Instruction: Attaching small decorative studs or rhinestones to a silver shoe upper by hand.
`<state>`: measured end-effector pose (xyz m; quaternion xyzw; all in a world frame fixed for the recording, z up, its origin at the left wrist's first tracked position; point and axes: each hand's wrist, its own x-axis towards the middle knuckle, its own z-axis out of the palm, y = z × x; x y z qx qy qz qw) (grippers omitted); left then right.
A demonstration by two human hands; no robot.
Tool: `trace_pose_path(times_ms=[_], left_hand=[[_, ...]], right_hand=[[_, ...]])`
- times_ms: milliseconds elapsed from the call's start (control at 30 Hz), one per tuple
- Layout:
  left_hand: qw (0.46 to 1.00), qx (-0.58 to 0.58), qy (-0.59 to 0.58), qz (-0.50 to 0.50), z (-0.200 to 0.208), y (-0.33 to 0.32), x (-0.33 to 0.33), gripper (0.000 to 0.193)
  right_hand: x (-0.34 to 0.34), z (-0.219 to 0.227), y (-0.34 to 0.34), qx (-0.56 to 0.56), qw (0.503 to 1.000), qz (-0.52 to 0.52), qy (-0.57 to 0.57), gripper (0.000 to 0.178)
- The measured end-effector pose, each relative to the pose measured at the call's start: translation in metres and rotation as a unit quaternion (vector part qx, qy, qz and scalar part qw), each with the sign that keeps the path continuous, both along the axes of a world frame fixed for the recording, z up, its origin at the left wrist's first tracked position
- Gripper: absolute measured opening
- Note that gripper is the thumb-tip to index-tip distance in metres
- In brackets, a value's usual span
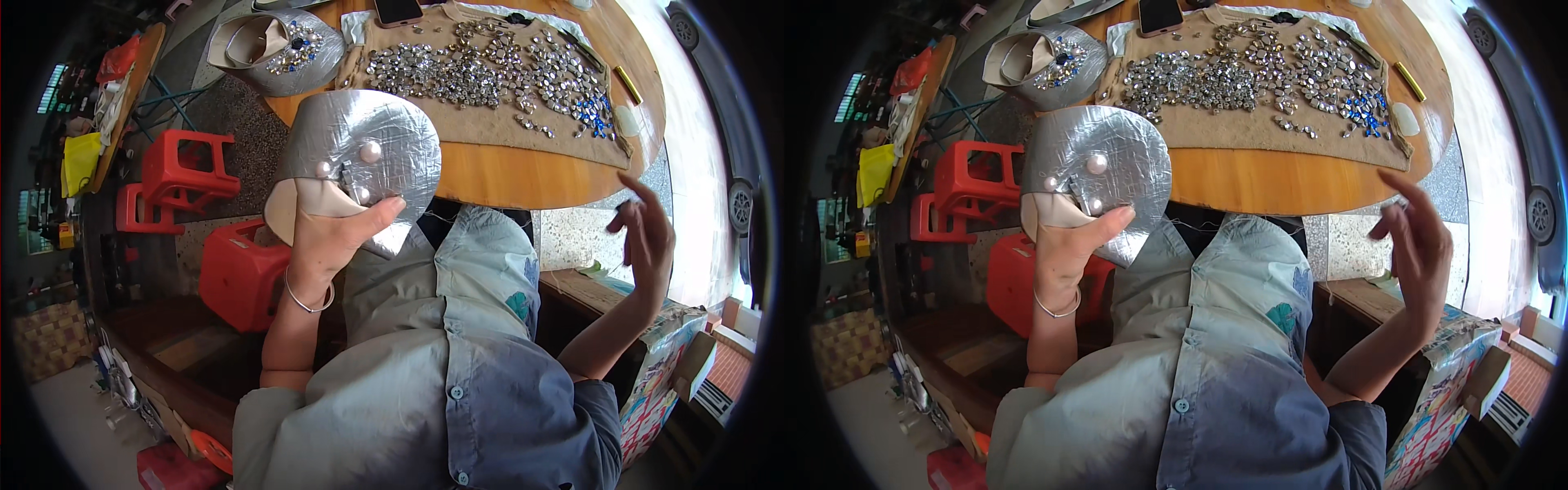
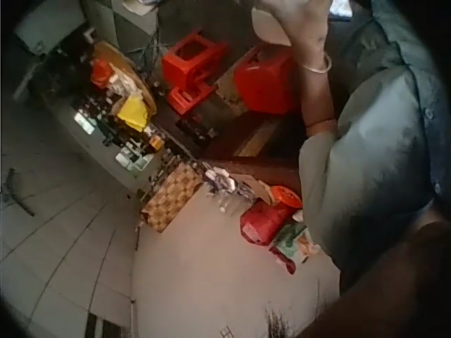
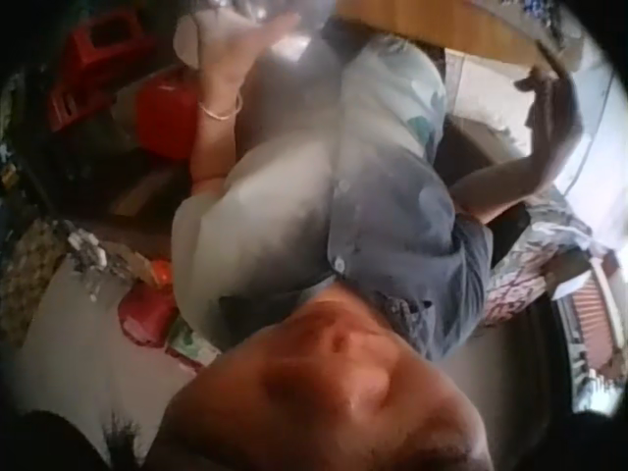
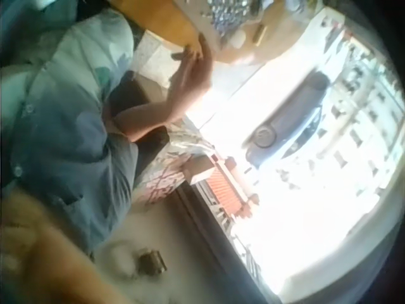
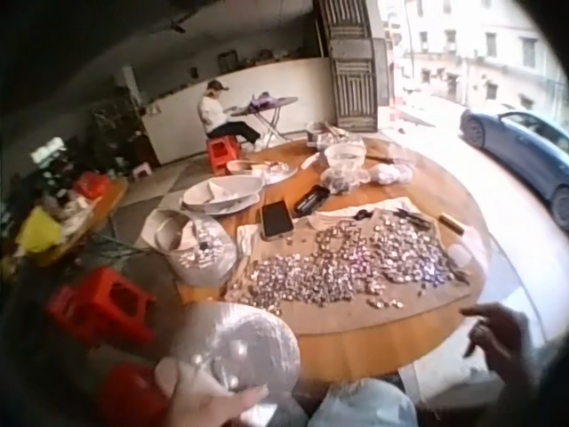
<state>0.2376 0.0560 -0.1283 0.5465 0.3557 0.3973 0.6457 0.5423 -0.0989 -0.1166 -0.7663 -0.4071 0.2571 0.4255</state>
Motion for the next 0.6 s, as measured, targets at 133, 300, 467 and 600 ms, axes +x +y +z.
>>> trace_pose_path(times_ms=[133,300,467,600], left_hand=[[0.993,0.091,0.056,-0.052,-0.002,-0.01,0.01,0.056],[0.998,0.02,0.02,-0.051,0.005,-0.006,0.013,0.066],[0.986,0.057,0.046,-0.147,0.004,-0.007,0.009,0.071],[0.984,-0.006,-0.006,-0.178,0.029,-0.018,0.017,0.069]], right_hand=[[-0.042,0.015,0.039,0.173,0.941,0.124,-0.264,0.035],[-0.008,0.031,0.015,0.166,0.97,-0.142,-0.111,0.01],[-0.081,0.029,0.044,0.162,0.941,0.285,-0.077,0.021],[-0.093,0.014,0.066,0.193,0.9,0.385,-0.063,0.022]])
